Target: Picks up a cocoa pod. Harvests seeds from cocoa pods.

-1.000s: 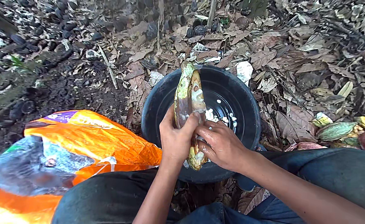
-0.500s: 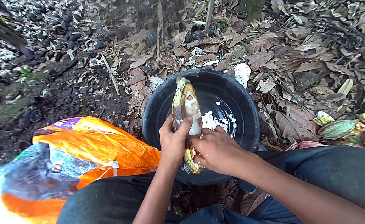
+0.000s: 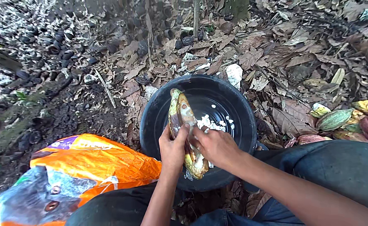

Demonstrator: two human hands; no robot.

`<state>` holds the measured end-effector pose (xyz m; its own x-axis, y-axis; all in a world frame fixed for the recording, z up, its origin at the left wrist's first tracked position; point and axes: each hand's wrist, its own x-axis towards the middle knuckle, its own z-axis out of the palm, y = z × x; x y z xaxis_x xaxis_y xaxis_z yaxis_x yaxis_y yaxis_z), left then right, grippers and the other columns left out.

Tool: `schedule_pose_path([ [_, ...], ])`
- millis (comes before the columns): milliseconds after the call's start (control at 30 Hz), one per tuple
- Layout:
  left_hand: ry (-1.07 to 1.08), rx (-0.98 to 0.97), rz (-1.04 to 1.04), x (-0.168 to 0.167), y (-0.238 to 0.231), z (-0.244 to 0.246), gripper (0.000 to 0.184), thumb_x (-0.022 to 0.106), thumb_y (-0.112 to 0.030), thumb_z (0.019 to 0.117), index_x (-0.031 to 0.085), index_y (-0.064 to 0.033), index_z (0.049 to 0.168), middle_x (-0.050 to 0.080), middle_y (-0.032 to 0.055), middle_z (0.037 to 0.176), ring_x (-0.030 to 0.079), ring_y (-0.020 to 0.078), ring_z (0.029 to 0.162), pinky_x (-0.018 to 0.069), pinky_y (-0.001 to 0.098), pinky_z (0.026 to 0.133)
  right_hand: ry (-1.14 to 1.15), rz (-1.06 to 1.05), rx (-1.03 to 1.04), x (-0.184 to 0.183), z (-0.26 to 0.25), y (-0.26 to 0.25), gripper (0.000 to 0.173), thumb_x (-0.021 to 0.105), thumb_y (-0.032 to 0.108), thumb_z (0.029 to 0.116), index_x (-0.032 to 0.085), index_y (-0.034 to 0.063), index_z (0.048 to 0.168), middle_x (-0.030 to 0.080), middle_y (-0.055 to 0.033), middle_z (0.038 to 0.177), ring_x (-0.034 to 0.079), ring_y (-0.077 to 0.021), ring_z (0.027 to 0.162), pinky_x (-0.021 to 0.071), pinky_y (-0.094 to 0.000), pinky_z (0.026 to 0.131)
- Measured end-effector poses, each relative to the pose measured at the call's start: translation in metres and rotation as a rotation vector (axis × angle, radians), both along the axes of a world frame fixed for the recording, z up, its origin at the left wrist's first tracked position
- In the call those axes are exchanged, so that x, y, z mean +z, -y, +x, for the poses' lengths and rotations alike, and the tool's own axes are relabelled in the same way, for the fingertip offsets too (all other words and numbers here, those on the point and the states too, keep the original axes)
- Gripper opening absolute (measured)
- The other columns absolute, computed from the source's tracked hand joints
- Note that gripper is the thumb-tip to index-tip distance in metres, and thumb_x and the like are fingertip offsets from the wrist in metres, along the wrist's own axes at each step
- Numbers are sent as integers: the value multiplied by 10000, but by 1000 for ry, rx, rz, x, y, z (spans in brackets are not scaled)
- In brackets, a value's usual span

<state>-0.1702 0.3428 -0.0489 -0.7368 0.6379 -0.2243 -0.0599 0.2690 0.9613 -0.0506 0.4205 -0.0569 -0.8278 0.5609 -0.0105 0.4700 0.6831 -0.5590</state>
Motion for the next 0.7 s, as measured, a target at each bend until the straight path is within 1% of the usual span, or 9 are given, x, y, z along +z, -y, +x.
schedule_pose_path([
  [100, 48, 3, -51, -1, -1, -2, 373, 654, -312, 963, 641, -77, 1253, 708, 91, 844, 700, 172, 680, 604, 331, 611, -17, -113, -125, -2, 0, -5, 325, 546, 316, 1061, 606, 86, 1282, 689, -158, 879, 707, -344, 740, 581, -503, 653],
  [167, 27, -17, -133, -6, 0, -5, 406, 681, -344, 950, 641, -89, 1262, 703, 98, 826, 695, 177, 665, 596, 340, 598, 89, -176, -160, 3, -1, -3, 423, 532, 358, 1068, 521, 120, 1417, 679, -166, 1003, 708, -338, 793, 586, -493, 703],
  [233, -36, -51, -228, -11, 2, -9, 449, 703, -406, 918, 650, -122, 1261, 705, 86, 830, 698, 182, 677, 599, 374, 612, 176, -204, -132, 6, -1, 1, 552, 565, 436, 1040, 447, 139, 1490, 680, -175, 1048, 711, -350, 830, 578, -505, 723],
  [300, -106, -71, -295, -12, 3, -10, 481, 712, -444, 898, 653, -159, 1281, 716, 68, 882, 706, 178, 749, 598, 417, 685, 319, -269, -52, 11, -2, 5, 689, 601, 470, 1003, 354, 140, 1554, 651, -189, 1185, 704, -360, 924, 563, -525, 789],
  [367, -187, -79, -341, -12, 3, -9, 508, 713, -478, 869, 654, -193, 1286, 720, 45, 903, 707, 168, 784, 592, 442, 715, 431, -353, -20, 12, -5, 10, 783, 675, 461, 944, 318, 152, 1569, 677, -178, 1155, 693, -374, 1004, 543, -557, 837],
  [433, -276, -109, -391, -11, 3, -6, 552, 712, -504, 837, 644, -224, 1308, 717, 35, 912, 699, 176, 795, 578, 479, 715, 483, -420, -43, 12, -9, 11, 815, 727, 438, 900, 313, 141, 1536, 697, -155, 1060, 691, -364, 1015, 533, -561, 842],
  [500, -343, -137, -418, -10, 3, -2, 584, 728, -506, 821, 636, -226, 1325, 712, 34, 932, 691, 176, 810, 567, 485, 722, 498, -468, -98, 12, -11, 13, 812, 740, 383, 887, 302, 118, 1517, 695, -151, 1049, 691, -355, 1029, 537, -550, 849],
  [633, -438, -94, -395, -12, 2, 4, 695, 746, -517, 791, 596, -215, 1399, 684, 72, 1062, 674, 214, 904, 555, 505, 770, 370, -556, -266, 1, -8, 24, 854, 749, 266, 892, 240, 173, 1572, 702, -132, 1051, 698, -332, 1021, 546, -517, 873],
  [700, -472, -52, -363, -13, 3, 5, 729, 727, -523, 790, 571, -201, 1425, 676, 91, 1096, 668, 230, 921, 546, 508, 776, 303, -686, -339, -8, -7, 23, 841, 777, 250, 883, 270, 191, 1551, 695, -140, 1083, 694, -328, 1024, 548, -522, 883],
])
